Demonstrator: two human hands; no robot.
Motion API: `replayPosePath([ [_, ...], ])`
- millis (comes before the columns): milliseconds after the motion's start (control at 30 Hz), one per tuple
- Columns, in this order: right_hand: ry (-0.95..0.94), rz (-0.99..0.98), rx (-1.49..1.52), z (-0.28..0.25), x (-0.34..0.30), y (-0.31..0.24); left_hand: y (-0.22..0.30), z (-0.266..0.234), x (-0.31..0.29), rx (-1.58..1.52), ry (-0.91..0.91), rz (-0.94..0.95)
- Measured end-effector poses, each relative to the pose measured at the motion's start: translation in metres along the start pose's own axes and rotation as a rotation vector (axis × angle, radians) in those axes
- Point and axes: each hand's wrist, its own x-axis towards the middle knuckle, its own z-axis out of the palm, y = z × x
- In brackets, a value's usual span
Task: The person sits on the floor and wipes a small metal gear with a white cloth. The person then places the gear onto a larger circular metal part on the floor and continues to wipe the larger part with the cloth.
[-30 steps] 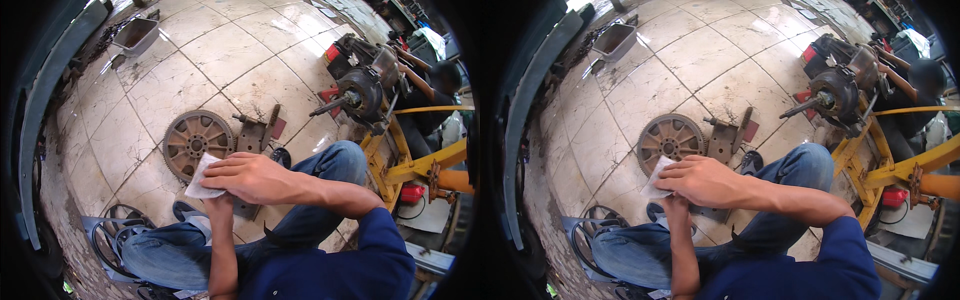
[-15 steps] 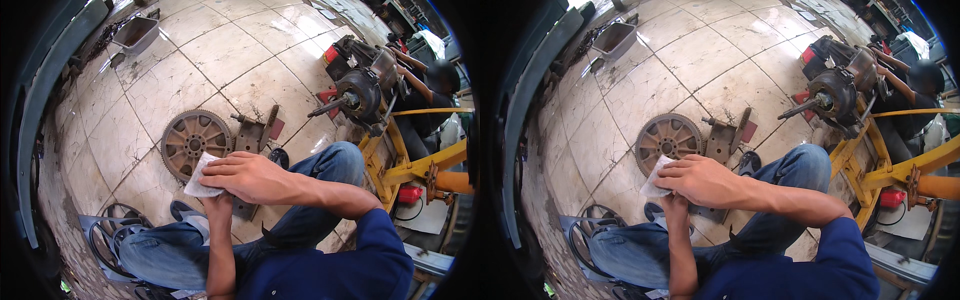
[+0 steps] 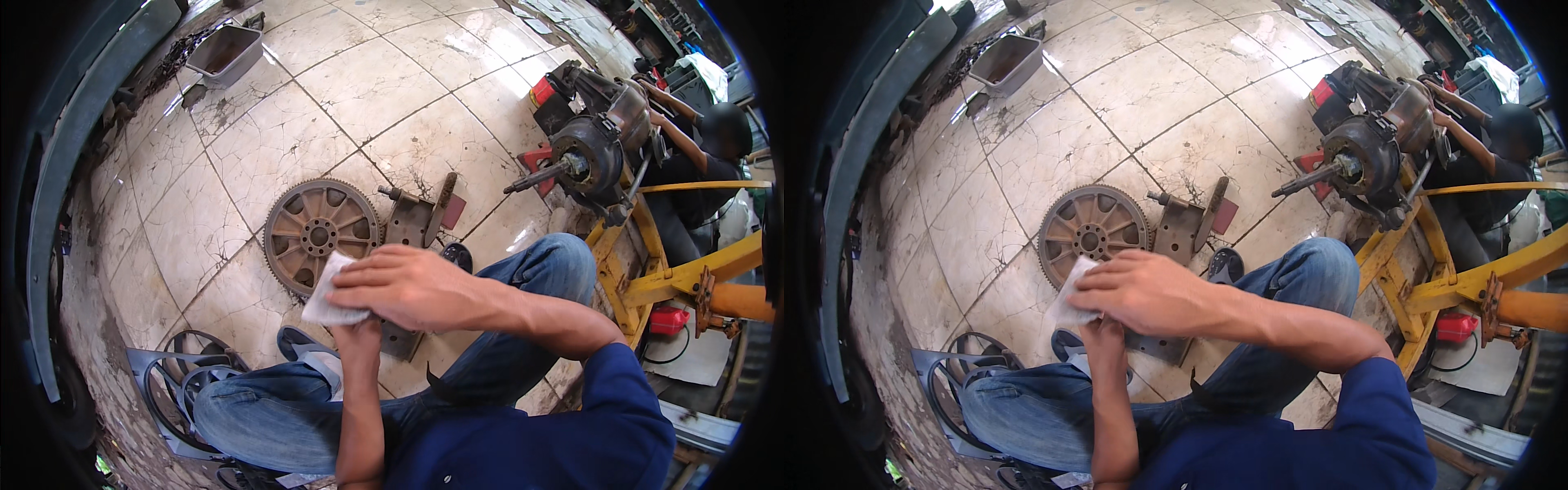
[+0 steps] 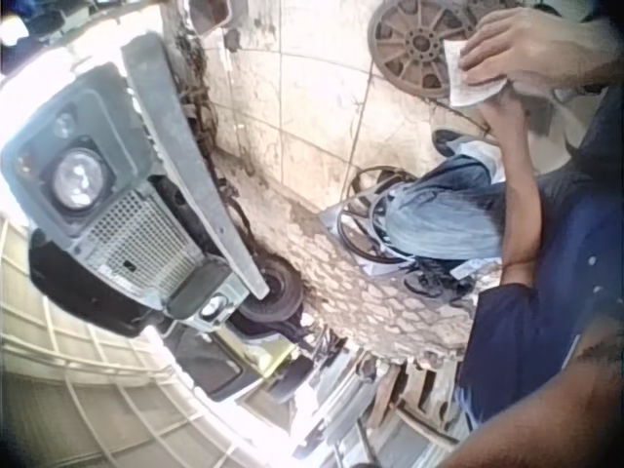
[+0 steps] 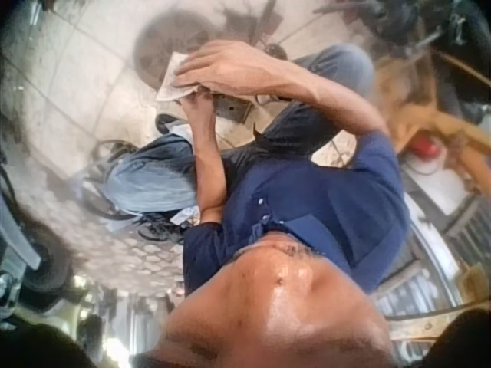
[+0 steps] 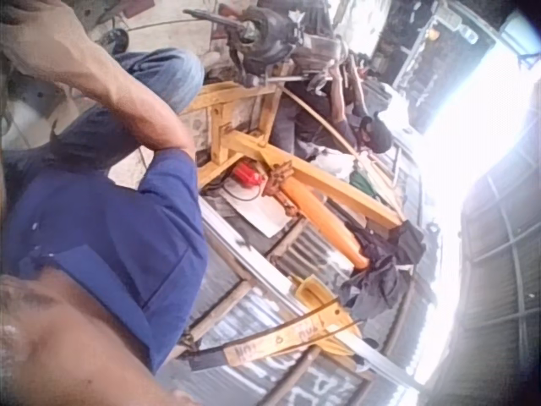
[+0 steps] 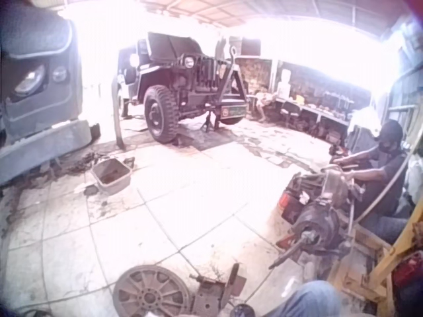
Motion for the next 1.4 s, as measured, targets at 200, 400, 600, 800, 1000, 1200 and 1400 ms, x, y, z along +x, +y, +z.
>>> replayPosePath([
  [200, -0.116, 0.099, -0.154, -0.002, 0.0, 0.007, 0.004, 0.005, -0.001, 0.064, 0.021, -0.009],
  [400, -0.121, 0.141, -0.106, -0.007, 0.0, 0.009, -0.002, 0.0, -0.005, -0.061, 0.014, 0.02],
  [600, -0.088, -0.001, -0.087, -0.005, 0.001, 0.003, 0.002, 0.001, -0.004, -0.117, 0.027, -0.025],
  [800, -0.043, -0.107, -0.076, -0.009, 0.003, -0.003, 0.0, 0.003, 0.002, 0.019, 0.017, 0.086],
  [1000, -0.114, 0.044, -0.128, -0.007, 0.0, 0.004, 0.003, -0.001, -0.004, -0.035, -0.011, 0.037],
  [1200, -0.12, 0.193, -0.144, -0.011, 0.002, 0.013, 0.004, 0.005, 0.003, -0.177, 0.089, 0.018],
  [1400, 0.027, 0.212, 0.011, -0.014, 0.005, -0.003, 0.005, 0.002, 0.007, -0.371, 0.192, 0.089],
])
